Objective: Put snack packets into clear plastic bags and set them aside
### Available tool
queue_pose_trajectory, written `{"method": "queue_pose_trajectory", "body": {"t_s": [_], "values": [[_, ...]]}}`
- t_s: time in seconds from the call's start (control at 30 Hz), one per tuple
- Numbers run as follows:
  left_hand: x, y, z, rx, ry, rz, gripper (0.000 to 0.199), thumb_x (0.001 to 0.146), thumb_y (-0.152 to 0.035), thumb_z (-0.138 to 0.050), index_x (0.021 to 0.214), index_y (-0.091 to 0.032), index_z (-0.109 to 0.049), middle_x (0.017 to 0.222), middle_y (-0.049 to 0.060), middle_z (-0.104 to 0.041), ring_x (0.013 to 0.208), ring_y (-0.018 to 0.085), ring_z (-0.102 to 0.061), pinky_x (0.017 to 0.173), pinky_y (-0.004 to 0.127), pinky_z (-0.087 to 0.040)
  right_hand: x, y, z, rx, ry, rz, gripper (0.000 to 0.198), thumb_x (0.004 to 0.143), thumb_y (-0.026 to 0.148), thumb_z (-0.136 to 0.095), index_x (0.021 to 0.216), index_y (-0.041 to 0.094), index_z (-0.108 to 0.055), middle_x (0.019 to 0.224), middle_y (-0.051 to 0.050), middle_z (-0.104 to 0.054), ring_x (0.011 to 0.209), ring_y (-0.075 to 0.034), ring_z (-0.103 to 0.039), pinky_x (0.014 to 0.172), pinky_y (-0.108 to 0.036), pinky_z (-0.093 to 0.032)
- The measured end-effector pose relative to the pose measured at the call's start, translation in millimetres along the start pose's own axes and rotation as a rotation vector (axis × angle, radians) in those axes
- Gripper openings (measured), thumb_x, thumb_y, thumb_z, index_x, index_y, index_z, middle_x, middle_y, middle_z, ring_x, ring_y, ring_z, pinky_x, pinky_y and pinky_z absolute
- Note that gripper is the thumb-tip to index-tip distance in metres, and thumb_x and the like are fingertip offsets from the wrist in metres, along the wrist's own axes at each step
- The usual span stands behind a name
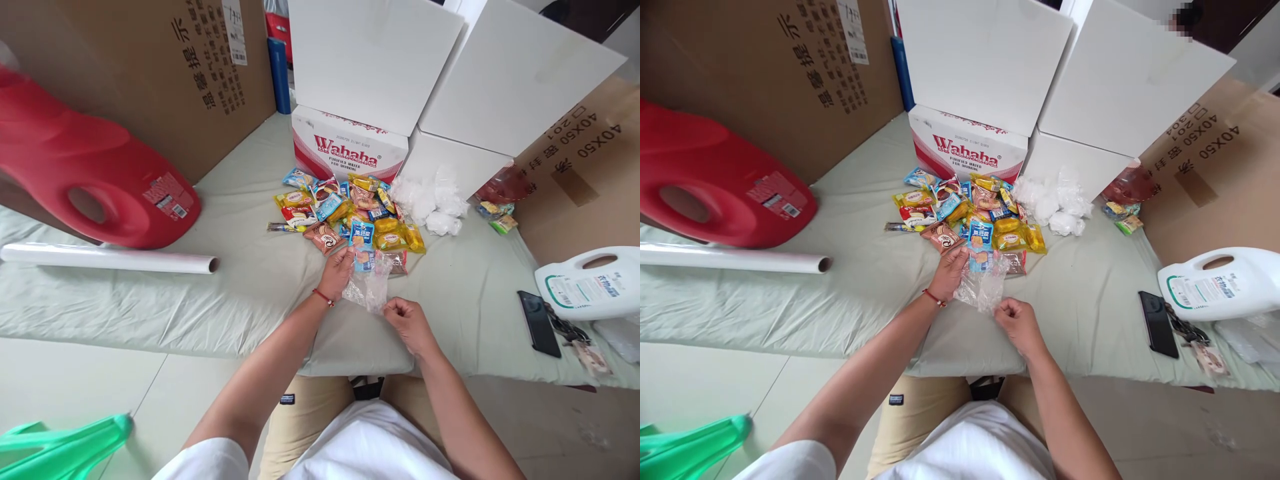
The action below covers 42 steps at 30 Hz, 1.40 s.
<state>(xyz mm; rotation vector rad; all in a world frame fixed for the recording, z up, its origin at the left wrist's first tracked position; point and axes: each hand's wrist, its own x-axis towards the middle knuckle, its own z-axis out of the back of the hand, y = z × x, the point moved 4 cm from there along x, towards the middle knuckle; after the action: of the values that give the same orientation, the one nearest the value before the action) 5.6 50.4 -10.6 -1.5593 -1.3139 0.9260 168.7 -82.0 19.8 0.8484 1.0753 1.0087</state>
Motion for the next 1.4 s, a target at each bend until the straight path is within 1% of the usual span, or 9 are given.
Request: {"method": "queue_pose_trajectory", "body": {"t_s": [0.13, 0.4, 0.7, 0.77, 0.87, 0.97, 1.07, 1.2, 1.4], "values": [[0.3, -4.5, 0.6, 0.004, -0.008, -0.033, 0.057, 0.081, -0.077, -0.064, 0.076, -0.021, -0.062, 0.061, -0.002, -0.050, 0.058, 0.014, -0.046, 0.056, 0.029, -0.038, -10.2, -6.4, 30.3, 0.084, -0.143, 0.017, 0.027, 0.072, 0.044, -0.069, 0.064, 0.021, -0.060, 0.055, 0.006, -0.042, 0.053, -0.010, -0.029, 0.052, -0.025, -0.025], [-1.3, 1.8, 3.0, 0.017, -0.015, 0.052, 0.058, 0.082, -0.080, -0.060, 0.079, -0.022, -0.059, 0.053, -0.007, -0.036, 0.044, 0.009, -0.028, 0.045, 0.027, -0.019, -40.3, -30.7, 75.5, 0.046, -0.525, 0.129, 0.021, 0.078, 0.040, -0.069, 0.070, 0.021, -0.064, 0.058, 0.004, -0.046, 0.055, -0.012, -0.036, 0.053, -0.026, -0.031], [-1.9, 0.9, 2.1, 0.037, -0.041, 0.055, 0.059, 0.083, -0.079, -0.059, 0.067, -0.023, -0.047, 0.050, -0.006, -0.040, 0.041, 0.009, -0.033, 0.040, 0.027, -0.024, -65.7, -67.4, 111.3, -0.081, -0.695, 0.073, 0.018, 0.078, 0.040, -0.069, 0.078, 0.022, -0.068, 0.067, 0.000, -0.058, 0.063, -0.016, -0.048, 0.059, -0.028, -0.039], [-3.4, 5.8, 1.4, 0.041, -0.031, 0.087, 0.058, 0.085, -0.078, -0.057, 0.067, -0.024, -0.047, 0.050, -0.006, -0.042, 0.039, 0.009, -0.034, 0.039, 0.027, -0.025, -63.4, -69.8, 112.4, -0.121, -0.654, 0.044, 0.021, 0.077, 0.044, -0.069, 0.076, 0.022, -0.068, 0.066, 0.000, -0.058, 0.061, -0.016, -0.048, 0.058, -0.028, -0.039], [-3.3, 9.4, 3.2, 0.066, -0.053, 0.066, 0.052, 0.089, -0.072, -0.056, 0.073, -0.023, -0.052, 0.054, -0.003, -0.053, 0.042, 0.012, -0.045, 0.041, 0.028, -0.031, -56.1, -67.9, 113.5, -0.220, -0.462, -0.003, 0.029, 0.074, 0.050, -0.071, 0.066, 0.023, -0.065, 0.058, 0.002, -0.052, 0.055, -0.015, -0.043, 0.052, -0.027, -0.035], [-0.4, 8.3, 8.7, 0.104, -0.109, 0.035, 0.042, 0.089, -0.062, -0.061, 0.079, -0.021, -0.060, 0.058, -0.002, -0.057, 0.049, 0.013, -0.052, 0.045, 0.027, -0.034, -48.8, -55.5, 119.3, -0.308, -0.111, -0.083, 0.035, 0.074, 0.055, -0.074, 0.063, 0.022, -0.065, 0.055, 0.002, -0.049, 0.054, -0.015, -0.040, 0.050, -0.026, -0.032], [1.8, 5.8, 11.6, 0.110, -0.115, 0.041, 0.034, 0.085, -0.053, -0.067, 0.091, -0.019, -0.064, 0.058, -0.004, -0.058, 0.049, 0.013, -0.052, 0.046, 0.025, -0.037, -40.4, -24.5, 129.3, -0.364, 0.220, -0.101, 0.038, 0.081, 0.059, -0.071, 0.076, 0.021, -0.073, 0.066, 0.000, -0.058, 0.063, -0.017, -0.050, 0.058, -0.027, -0.041], [0.7, 3.4, 9.1, 0.045, -0.095, 0.069, 0.037, 0.079, -0.048, -0.073, 0.098, -0.021, -0.058, 0.063, -0.006, -0.061, 0.046, 0.011, -0.052, 0.046, 0.024, -0.042, -3.8, 35.9, 136.7, -0.435, 0.087, 0.063, 0.042, 0.091, 0.061, -0.061, 0.096, 0.021, -0.074, 0.080, -0.003, -0.067, 0.078, -0.019, -0.059, 0.072, -0.028, -0.049], [-2.8, -4.2, -1.8, 0.022, 0.076, 0.108, 0.042, 0.077, -0.057, -0.076, 0.089, -0.021, -0.058, 0.060, -0.005, -0.060, 0.043, 0.009, -0.045, 0.040, 0.021, -0.038, 77.7, 80.1, 73.9, -0.318, 0.204, 0.349, 0.043, 0.089, 0.059, -0.066, 0.110, 0.022, -0.073, 0.109, -0.007, -0.074, 0.100, -0.024, -0.067, 0.089, -0.036, -0.054]]}}
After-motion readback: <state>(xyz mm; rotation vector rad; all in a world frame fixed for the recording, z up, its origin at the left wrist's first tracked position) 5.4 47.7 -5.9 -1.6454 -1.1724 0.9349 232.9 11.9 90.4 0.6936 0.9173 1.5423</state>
